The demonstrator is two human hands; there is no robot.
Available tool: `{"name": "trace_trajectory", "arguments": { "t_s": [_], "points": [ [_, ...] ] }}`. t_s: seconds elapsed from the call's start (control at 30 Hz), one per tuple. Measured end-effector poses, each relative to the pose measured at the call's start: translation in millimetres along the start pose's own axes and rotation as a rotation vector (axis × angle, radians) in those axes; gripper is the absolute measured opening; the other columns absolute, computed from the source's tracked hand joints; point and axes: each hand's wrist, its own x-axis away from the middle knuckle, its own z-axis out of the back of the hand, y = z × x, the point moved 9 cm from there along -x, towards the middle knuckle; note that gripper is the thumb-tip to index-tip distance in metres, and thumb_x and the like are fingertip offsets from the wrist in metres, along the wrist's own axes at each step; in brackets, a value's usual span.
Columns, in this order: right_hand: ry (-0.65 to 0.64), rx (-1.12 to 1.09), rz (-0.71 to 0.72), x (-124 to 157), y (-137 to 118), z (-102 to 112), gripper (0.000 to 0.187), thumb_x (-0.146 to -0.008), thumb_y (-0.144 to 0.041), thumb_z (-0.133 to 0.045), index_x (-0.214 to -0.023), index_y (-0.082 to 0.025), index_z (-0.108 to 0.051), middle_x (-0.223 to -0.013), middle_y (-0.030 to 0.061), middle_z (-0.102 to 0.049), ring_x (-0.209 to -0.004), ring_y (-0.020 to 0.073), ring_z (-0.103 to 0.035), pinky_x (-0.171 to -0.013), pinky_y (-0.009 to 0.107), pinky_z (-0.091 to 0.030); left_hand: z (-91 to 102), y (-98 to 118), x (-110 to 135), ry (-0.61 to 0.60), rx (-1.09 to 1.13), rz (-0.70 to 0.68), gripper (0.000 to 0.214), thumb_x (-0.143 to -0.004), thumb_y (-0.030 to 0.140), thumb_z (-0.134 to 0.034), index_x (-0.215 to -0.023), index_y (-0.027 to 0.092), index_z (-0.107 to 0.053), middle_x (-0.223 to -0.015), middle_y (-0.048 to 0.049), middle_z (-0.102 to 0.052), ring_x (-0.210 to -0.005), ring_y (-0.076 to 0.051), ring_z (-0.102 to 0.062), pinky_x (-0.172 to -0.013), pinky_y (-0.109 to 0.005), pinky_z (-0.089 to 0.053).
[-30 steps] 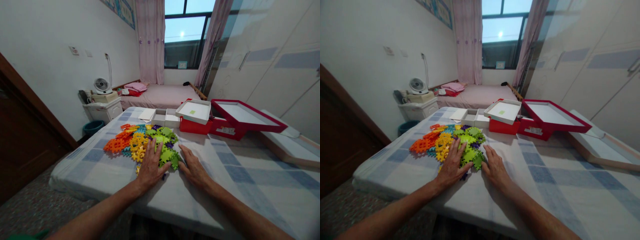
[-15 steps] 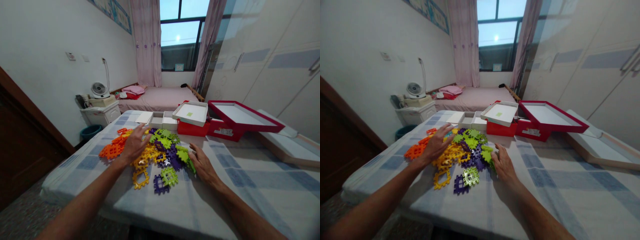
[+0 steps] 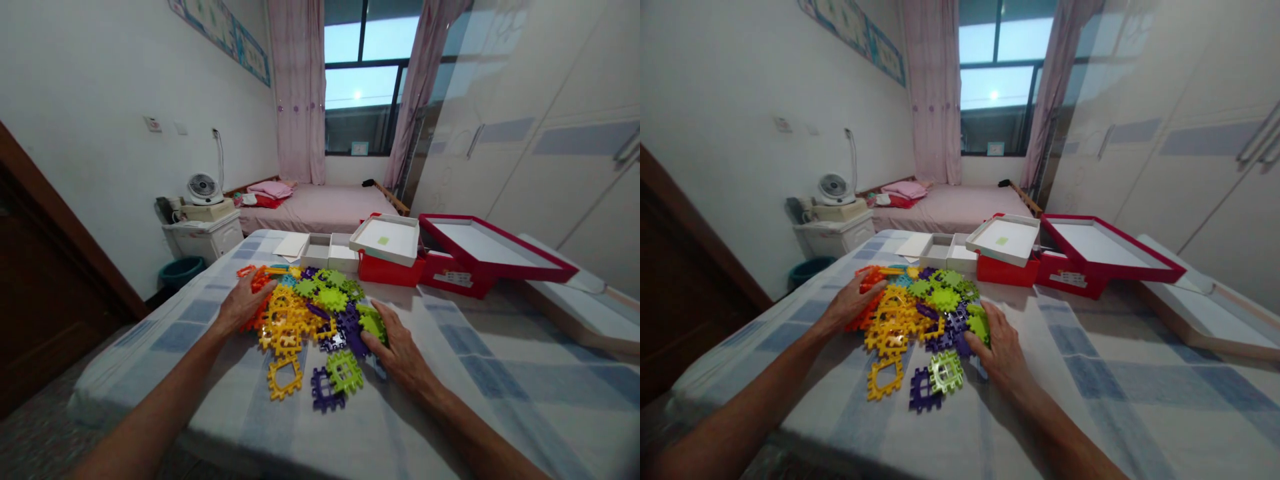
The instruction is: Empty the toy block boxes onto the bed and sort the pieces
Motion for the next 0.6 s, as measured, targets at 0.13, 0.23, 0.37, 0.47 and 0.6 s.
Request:
{"name": "trace_trajectory", "arguments": {
  "t_s": [0.13,0.23,0.37,0.47,0.6],
  "points": [
    [0.007,-0.005,0.043,-0.2,-0.2,-2.4,0.064,-0.083,-0.052,-0.047,-0.138,-0.020,-0.035,-0.141,0.0133,-0.041,-0.130,0.0269,-0.038,-0.109,0.048,-0.029,-3.2,31.9,8.3,0.039,-0.002,-0.085,0.067,-0.079,0.058,-0.050,-0.132,0.015,-0.047,-0.136,-0.0127,-0.051,-0.124,-0.027,-0.048,-0.104,-0.038,-0.036],
    [0.016,0.008,0.056,-0.5,1.8,-3.6,0.064,-0.084,-0.051,-0.047,-0.138,-0.019,-0.036,-0.140,0.0136,-0.041,-0.129,0.0272,-0.039,-0.109,0.049,-0.030,-2.9,59.2,19.2,0.087,-0.014,-0.214,0.056,-0.081,0.050,-0.053,-0.126,0.017,-0.053,-0.130,-0.0114,-0.055,-0.121,-0.025,-0.050,-0.103,-0.037,-0.038],
    [0.053,0.011,0.075,-0.8,0.6,-1.2,0.059,-0.085,-0.049,-0.047,-0.136,-0.021,-0.038,-0.139,0.0124,-0.044,-0.128,0.0272,-0.041,-0.108,0.049,-0.032,-6.0,97.0,38.1,0.157,-0.030,-0.382,0.044,-0.081,0.038,-0.056,-0.120,0.019,-0.056,-0.126,-0.0095,-0.057,-0.119,-0.025,-0.051,-0.104,-0.039,-0.038],
    [0.056,0.014,0.080,-1.1,-1.3,-0.8,0.058,-0.085,-0.048,-0.046,-0.135,-0.021,-0.039,-0.138,0.0125,-0.045,-0.129,0.0264,-0.041,-0.108,0.048,-0.033,-24.7,121.4,51.7,0.125,0.011,-0.459,0.038,-0.082,0.032,-0.055,-0.118,0.020,-0.058,-0.128,-0.0087,-0.056,-0.119,-0.024,-0.052,-0.103,-0.037,-0.041],
    [0.060,0.020,0.059,-1.2,0.5,-1.5,0.058,-0.086,-0.048,-0.044,-0.136,-0.018,-0.038,-0.138,0.0127,-0.044,-0.130,0.0247,-0.039,-0.110,0.045,-0.031,-62.6,155.3,72.9,0.009,0.031,-0.562,0.034,-0.082,0.028,-0.054,-0.114,0.017,-0.061,-0.125,-0.0099,-0.058,-0.116,-0.023,-0.054,-0.101,-0.038,-0.043]
  ]
}}
